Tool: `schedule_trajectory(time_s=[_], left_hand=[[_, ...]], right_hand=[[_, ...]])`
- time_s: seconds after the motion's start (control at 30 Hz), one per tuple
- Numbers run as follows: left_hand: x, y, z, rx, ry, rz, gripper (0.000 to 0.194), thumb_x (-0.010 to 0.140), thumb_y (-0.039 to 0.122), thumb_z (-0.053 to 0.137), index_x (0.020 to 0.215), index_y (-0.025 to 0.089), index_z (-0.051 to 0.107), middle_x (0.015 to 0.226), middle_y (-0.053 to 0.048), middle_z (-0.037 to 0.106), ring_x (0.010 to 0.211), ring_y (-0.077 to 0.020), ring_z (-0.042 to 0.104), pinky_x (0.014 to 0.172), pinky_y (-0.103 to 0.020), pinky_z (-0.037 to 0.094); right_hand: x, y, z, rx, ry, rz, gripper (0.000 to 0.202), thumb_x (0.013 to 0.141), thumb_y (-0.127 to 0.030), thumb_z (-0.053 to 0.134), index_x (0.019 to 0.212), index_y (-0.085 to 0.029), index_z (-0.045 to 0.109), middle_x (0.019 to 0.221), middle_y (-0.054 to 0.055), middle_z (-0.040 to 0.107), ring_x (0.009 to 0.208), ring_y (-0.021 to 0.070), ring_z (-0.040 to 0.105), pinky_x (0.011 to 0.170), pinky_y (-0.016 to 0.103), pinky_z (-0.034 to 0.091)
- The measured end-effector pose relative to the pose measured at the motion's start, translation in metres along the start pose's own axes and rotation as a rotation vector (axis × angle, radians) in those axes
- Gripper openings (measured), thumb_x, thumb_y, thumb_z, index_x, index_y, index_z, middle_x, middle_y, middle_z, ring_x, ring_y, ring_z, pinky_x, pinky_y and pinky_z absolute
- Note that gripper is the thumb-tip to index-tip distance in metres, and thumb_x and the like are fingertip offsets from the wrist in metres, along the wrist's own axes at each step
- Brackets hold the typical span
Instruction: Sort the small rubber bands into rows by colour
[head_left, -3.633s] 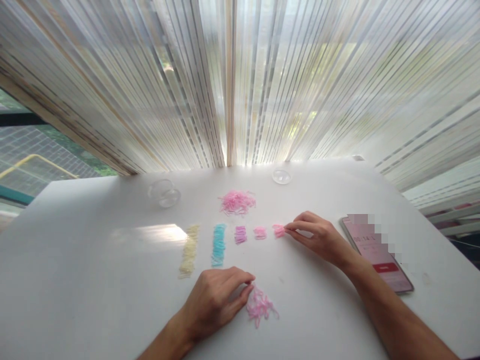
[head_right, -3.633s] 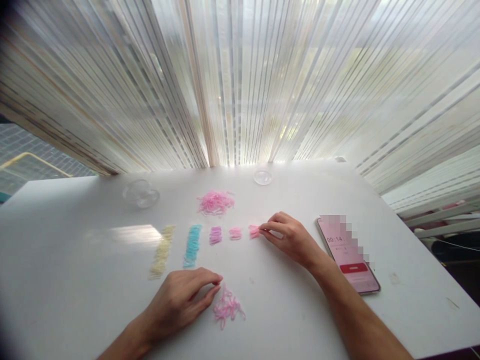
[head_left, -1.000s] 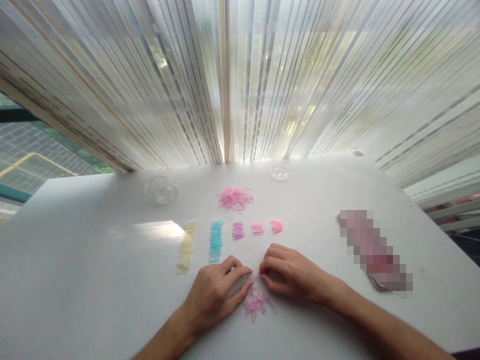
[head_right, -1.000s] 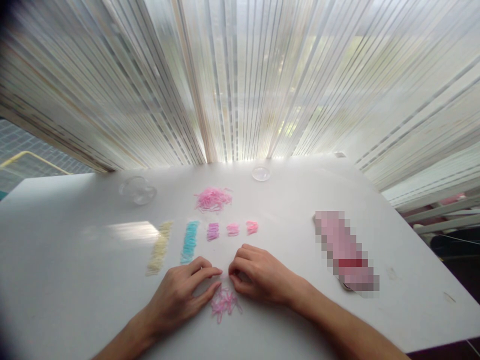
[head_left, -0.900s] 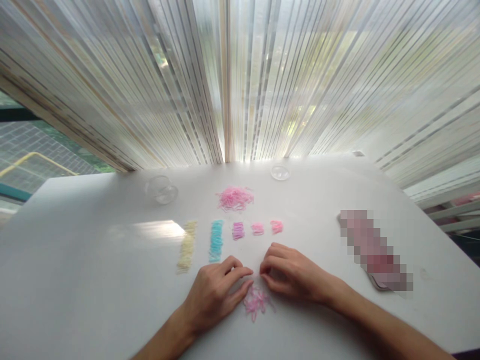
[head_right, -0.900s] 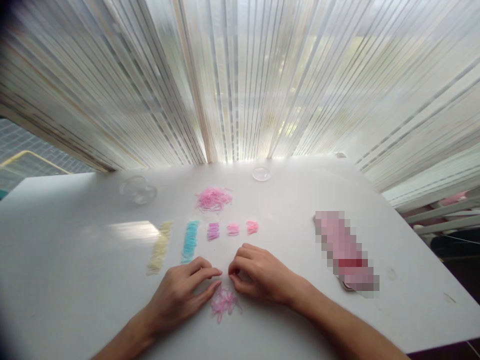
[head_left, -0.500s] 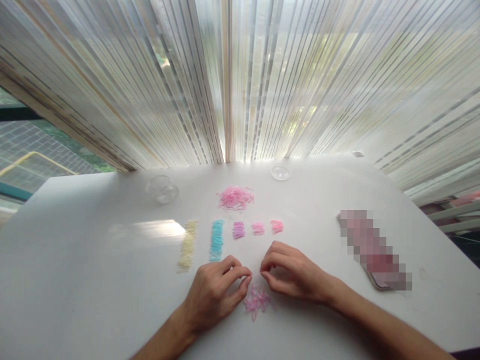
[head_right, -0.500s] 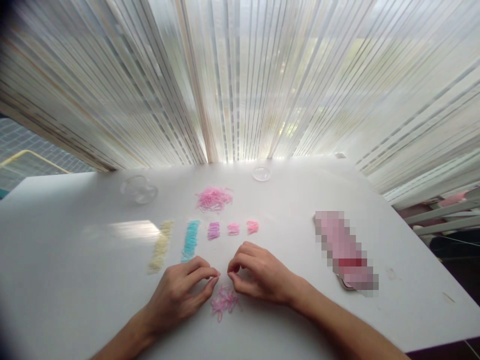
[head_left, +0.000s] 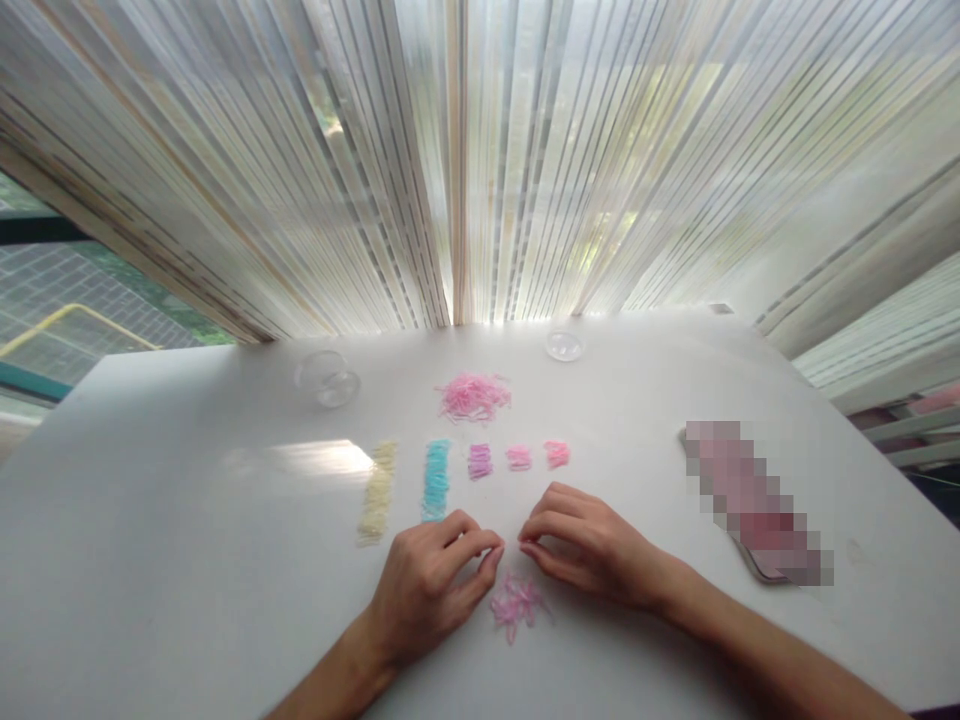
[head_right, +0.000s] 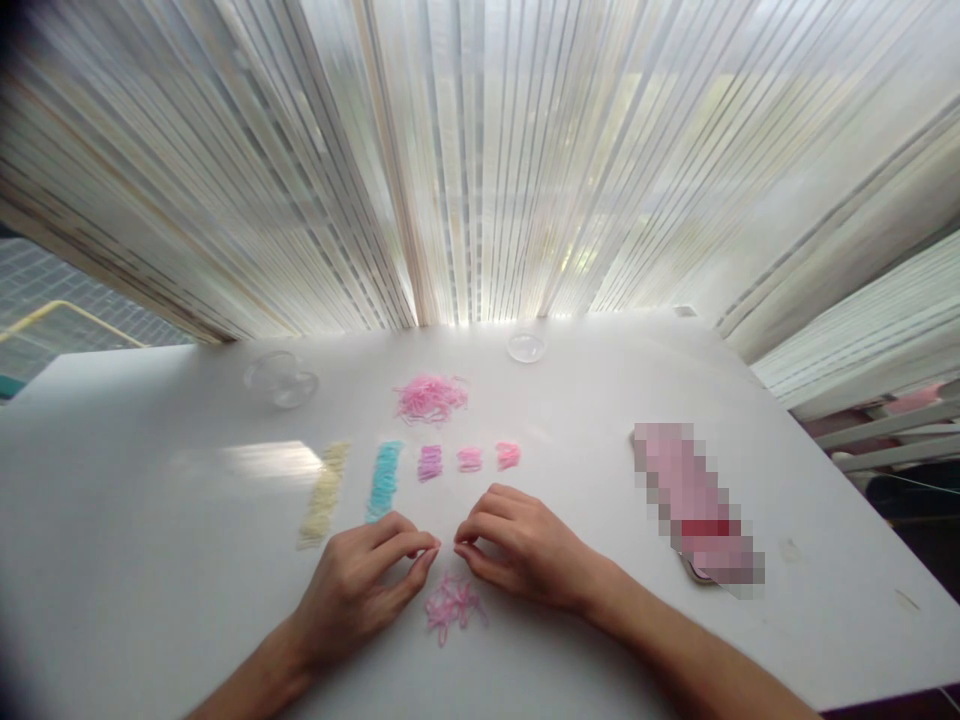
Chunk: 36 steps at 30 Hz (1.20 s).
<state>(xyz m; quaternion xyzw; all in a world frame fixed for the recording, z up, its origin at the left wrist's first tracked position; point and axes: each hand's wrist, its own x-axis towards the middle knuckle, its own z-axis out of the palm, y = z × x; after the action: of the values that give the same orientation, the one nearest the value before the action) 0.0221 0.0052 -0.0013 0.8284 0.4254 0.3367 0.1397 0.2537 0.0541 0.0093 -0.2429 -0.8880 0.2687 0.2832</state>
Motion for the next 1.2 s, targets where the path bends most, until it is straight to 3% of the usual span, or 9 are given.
schedule_trajectory(time_s=[0.53,0.83,1.2], left_hand=[[-0.001,-0.001,0.001,0.05,0.054,-0.028,0.013,0.096,0.02,0.058,0.095,0.02,0.07,0.073,0.0,0.067,0.059,-0.0115,0.065,0.058,-0.021,0.051],[-0.002,-0.001,0.003,0.034,0.037,-0.025,0.011,0.096,0.019,0.057,0.097,0.019,0.069,0.073,0.001,0.066,0.06,-0.0112,0.065,0.058,-0.021,0.05],[-0.002,-0.003,0.005,0.03,-0.01,-0.038,0.014,0.097,0.019,0.056,0.094,0.02,0.07,0.071,0.001,0.066,0.058,-0.0111,0.063,0.057,-0.021,0.049]], right_hand=[[-0.003,0.007,0.004,-0.065,0.1,-0.004,0.013,0.096,-0.018,0.059,0.098,-0.02,0.071,0.08,0.004,0.068,0.072,0.0143,0.06,0.065,0.025,0.051],[-0.003,0.031,-0.001,-0.277,0.343,0.172,0.013,0.096,-0.02,0.061,0.099,-0.023,0.073,0.078,0.003,0.064,0.073,0.0158,0.06,0.067,0.028,0.054],[0.0,0.036,0.003,-0.317,0.311,0.191,0.015,0.095,-0.018,0.061,0.098,-0.024,0.074,0.079,0.003,0.062,0.076,0.0176,0.058,0.068,0.029,0.052]])
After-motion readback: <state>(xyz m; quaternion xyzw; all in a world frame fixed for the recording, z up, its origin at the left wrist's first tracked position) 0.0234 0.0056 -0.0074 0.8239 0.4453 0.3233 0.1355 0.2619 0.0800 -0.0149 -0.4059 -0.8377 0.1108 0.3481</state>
